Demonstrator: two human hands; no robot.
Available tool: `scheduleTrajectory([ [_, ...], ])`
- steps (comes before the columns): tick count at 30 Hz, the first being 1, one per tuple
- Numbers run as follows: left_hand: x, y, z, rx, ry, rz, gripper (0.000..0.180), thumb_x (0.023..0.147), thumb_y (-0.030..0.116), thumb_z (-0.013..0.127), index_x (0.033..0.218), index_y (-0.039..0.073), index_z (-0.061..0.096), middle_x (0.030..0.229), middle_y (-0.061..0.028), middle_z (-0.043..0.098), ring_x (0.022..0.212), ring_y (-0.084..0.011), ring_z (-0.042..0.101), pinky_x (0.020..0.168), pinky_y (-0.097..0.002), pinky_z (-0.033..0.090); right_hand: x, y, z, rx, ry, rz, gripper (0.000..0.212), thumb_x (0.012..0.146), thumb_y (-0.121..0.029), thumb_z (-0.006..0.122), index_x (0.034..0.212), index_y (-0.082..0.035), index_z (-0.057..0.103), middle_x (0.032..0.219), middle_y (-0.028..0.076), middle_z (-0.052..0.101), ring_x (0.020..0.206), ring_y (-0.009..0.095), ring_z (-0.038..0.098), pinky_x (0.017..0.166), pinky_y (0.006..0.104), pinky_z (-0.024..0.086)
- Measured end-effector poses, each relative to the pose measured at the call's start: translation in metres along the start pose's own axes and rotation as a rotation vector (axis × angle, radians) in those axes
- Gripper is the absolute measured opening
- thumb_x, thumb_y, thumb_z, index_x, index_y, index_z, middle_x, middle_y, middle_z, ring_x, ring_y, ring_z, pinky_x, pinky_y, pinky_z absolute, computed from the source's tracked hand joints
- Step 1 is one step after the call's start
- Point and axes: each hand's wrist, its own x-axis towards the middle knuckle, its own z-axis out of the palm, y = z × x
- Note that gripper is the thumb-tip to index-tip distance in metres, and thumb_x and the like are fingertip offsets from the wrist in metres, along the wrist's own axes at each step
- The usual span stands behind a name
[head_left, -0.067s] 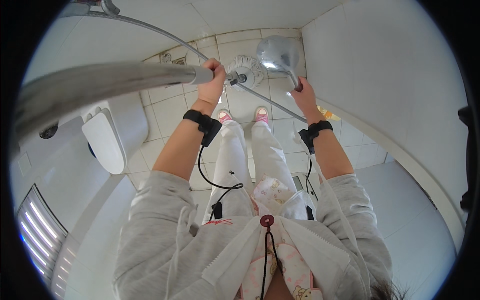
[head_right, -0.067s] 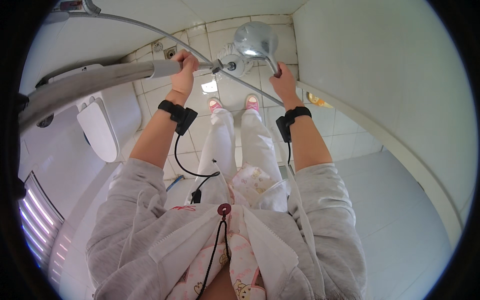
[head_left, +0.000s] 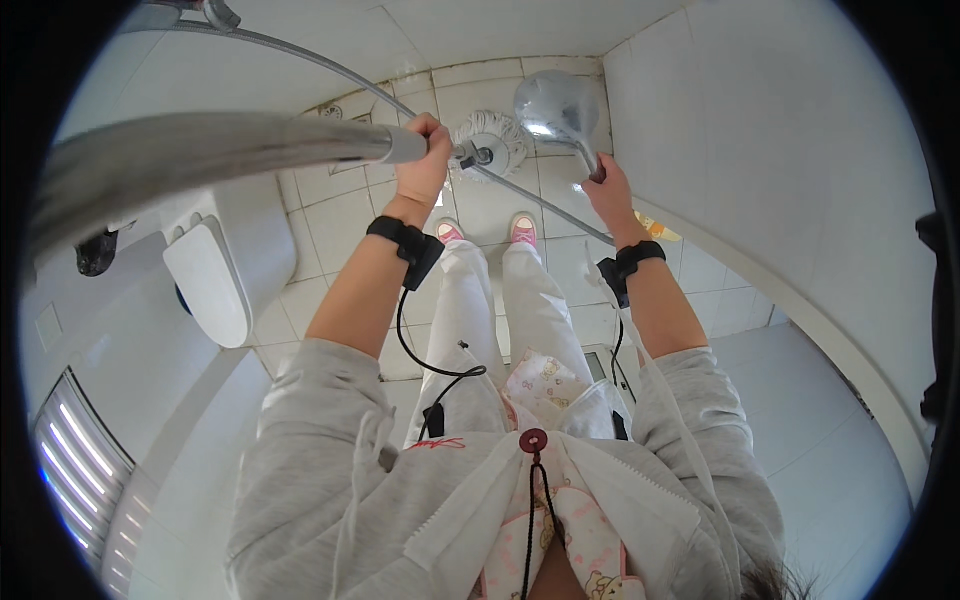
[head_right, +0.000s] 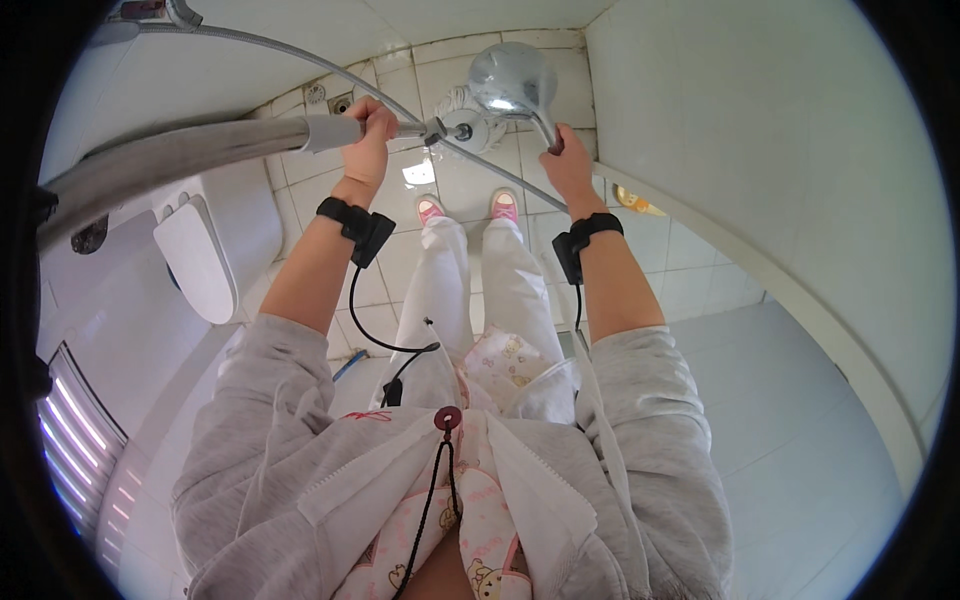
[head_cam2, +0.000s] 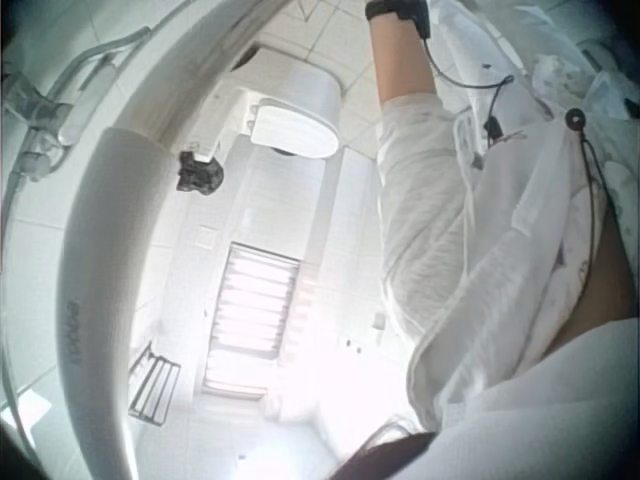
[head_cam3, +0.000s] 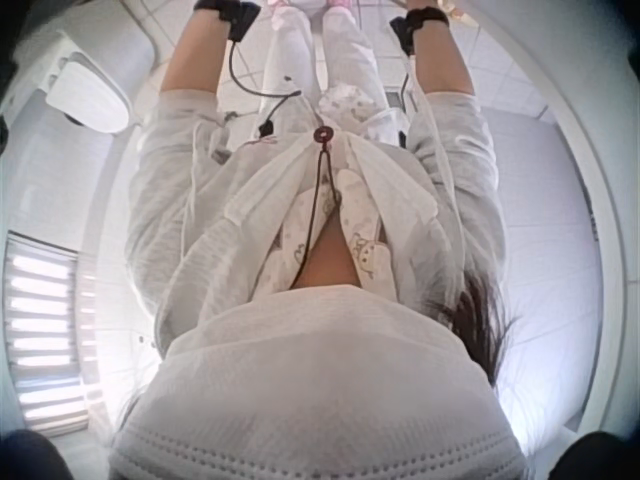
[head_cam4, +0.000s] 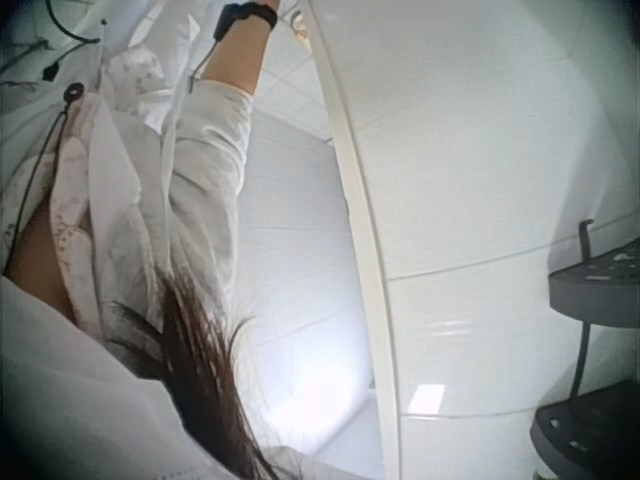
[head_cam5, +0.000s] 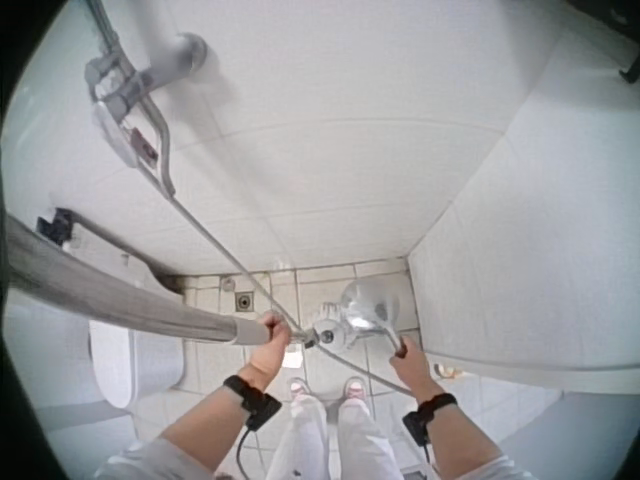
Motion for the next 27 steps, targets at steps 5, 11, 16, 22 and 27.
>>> scheduleTrajectory([
  [5, 0.001, -0.004, 0.0, -0.068, 0.015, -0.011, 0.016, 0.078, 0.004, 0.052, 0.063, 0.002, 0.046, 0.055, -0.0024, 0.046, 0.052, -0.0101, 0.045, 0.049, -0.0246, 0.037, 0.003, 0.001, -0.002, -0.035, 0.025, -0.011, 0.04, 0.065, -0.007, 0.061, 0.104, -0.005, 0.054, 0.071, 0.006, 0.054, 0.065, 0.02, 0.054, 0.062, 0.0306, 0.044],
  [11, -0.014, -0.011, 0.004, 0.044, -0.018, 0.036, 0.013, 0.079, 0.002, 0.047, 0.066, 0.001, 0.047, 0.059, -0.0037, 0.049, 0.055, -0.0098, 0.044, 0.051, -0.0238, 0.037, 0.017, -0.015, 0.011, 0.064, -0.011, -0.042, 0.039, 0.067, -0.007, 0.061, 0.106, -0.005, 0.053, 0.074, 0.007, 0.056, 0.067, 0.019, 0.056, 0.064, 0.0306, 0.045],
  [16, -0.017, -0.016, -0.001, 0.053, -0.029, 0.045, 0.012, 0.08, 0.001, 0.044, 0.068, 0.001, 0.046, 0.061, -0.0044, 0.05, 0.056, -0.0098, 0.045, 0.053, -0.0228, 0.037, 0.029, -0.036, 0.032, 0.056, -0.005, -0.101, 0.039, 0.068, -0.007, 0.061, 0.106, -0.004, 0.052, 0.079, 0.01, 0.057, 0.071, 0.022, 0.058, 0.065, 0.0314, 0.045],
  [22, -0.027, -0.018, 0.0, -0.036, 0.014, 0.034, 0.011, 0.078, 0.001, 0.047, 0.067, 0.001, 0.047, 0.059, -0.0039, 0.049, 0.055, -0.0101, 0.044, 0.052, -0.0239, 0.037, 0.032, -0.046, 0.047, -0.011, 0.006, -0.127, 0.037, 0.068, -0.006, 0.059, 0.104, -0.004, 0.051, 0.082, 0.013, 0.058, 0.073, 0.028, 0.058, 0.067, 0.0346, 0.045],
  [27, -0.029, -0.022, 0.003, -0.038, 0.044, 0.069, 0.011, 0.075, 0.002, 0.054, 0.065, 0.001, 0.05, 0.055, -0.0023, 0.046, 0.052, -0.0097, 0.043, 0.049, -0.0252, 0.036, 0.036, -0.052, 0.052, -0.051, 0.03, -0.114, 0.035, 0.067, -0.004, 0.057, 0.102, -0.003, 0.052, 0.082, 0.014, 0.059, 0.075, 0.031, 0.058, 0.067, 0.0371, 0.045],
])
